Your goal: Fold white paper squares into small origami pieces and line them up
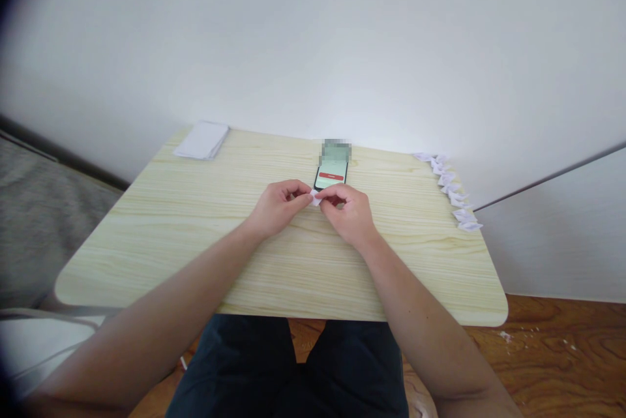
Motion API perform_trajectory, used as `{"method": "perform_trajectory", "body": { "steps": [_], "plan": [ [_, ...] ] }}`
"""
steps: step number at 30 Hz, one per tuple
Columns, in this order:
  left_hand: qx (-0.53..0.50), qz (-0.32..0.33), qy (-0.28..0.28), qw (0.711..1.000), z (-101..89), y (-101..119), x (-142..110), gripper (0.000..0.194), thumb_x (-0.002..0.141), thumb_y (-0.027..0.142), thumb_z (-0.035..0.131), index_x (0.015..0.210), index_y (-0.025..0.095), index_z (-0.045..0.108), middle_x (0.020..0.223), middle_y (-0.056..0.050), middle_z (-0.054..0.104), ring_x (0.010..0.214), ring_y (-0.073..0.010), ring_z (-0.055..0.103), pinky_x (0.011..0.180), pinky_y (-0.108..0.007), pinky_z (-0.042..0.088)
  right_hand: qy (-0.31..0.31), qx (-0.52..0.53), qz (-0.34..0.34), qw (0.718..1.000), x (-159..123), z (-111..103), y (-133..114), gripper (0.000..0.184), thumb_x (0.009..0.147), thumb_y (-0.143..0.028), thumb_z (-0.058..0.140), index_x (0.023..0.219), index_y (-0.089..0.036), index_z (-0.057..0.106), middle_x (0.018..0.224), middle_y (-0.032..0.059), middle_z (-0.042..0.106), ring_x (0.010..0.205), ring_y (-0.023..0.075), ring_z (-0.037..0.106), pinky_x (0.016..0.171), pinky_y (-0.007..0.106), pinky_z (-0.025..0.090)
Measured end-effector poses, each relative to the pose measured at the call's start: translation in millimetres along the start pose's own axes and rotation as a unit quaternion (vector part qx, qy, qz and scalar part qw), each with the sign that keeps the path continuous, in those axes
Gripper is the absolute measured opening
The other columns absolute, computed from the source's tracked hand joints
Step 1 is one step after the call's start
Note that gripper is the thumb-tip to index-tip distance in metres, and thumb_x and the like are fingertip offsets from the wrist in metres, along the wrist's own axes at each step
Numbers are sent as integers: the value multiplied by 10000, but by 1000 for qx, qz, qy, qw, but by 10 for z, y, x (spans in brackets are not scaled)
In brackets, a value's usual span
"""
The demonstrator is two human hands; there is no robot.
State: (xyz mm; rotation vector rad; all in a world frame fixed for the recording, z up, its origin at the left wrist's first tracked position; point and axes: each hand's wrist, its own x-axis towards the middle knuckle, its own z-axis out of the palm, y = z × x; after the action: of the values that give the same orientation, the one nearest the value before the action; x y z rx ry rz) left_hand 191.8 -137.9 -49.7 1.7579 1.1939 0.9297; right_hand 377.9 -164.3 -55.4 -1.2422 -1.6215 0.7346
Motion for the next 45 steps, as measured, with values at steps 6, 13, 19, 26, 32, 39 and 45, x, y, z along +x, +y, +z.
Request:
{"method": "perform_trajectory", "body": {
  "steps": [6,13,19,26,32,39,45],
  "plan": [
    [44,36,24,998,23,-12,-18,183,871,304,596,881,183,733,829,-11,724,697,-135,584,647,-272,443,-6,8,23,1000,-5,11,-6,72,824,-266,676,878,-223,698,860,28,741,770,186,679,717,323,553],
    [90,87,9,992,36,-47,-41,165,889,266,584,877,198,734,881,-33,720,803,-164,627,700,-296,468,-7,0,40,999,1,30,39,120,842,-326,686,900,-221,688,848,35,738,740,186,671,675,318,545],
    [114,113,1,987,28,-59,-43,125,868,235,614,843,208,734,849,-33,695,825,-173,609,709,-292,477,-21,-34,27,999,-9,22,20,109,835,-278,678,912,-215,722,869,35,754,759,186,684,696,319,545],
    [166,134,5,977,37,-60,-42,85,836,225,640,828,213,724,798,-31,660,827,-189,592,737,-313,480,-28,-101,1,995,-9,6,-23,75,813,-234,681,864,-224,734,808,19,738,703,177,660,681,319,526],
    [175,143,7,974,44,-61,-43,74,815,186,625,809,205,697,791,-24,652,806,-182,582,735,-311,473,-38,-122,-25,992,-5,5,-24,83,814,-205,675,866,-225,737,829,20,734,721,175,655,702,317,517],
    [155,128,7,980,68,-96,-41,80,802,185,626,803,211,702,793,-11,679,802,-178,592,718,-299,471,-42,-122,-13,992,-5,13,-4,99,803,-196,667,873,-220,733,809,11,718,715,168,643,686,300,500],
    [146,99,8,984,47,-119,-29,59,798,220,639,809,219,697,803,-9,685,766,-172,597,701,-297,466,-29,-114,-8,993,10,-10,26,81,801,-208,659,844,-216,727,810,9,724,721,167,651,693,301,501]
  ]
}}
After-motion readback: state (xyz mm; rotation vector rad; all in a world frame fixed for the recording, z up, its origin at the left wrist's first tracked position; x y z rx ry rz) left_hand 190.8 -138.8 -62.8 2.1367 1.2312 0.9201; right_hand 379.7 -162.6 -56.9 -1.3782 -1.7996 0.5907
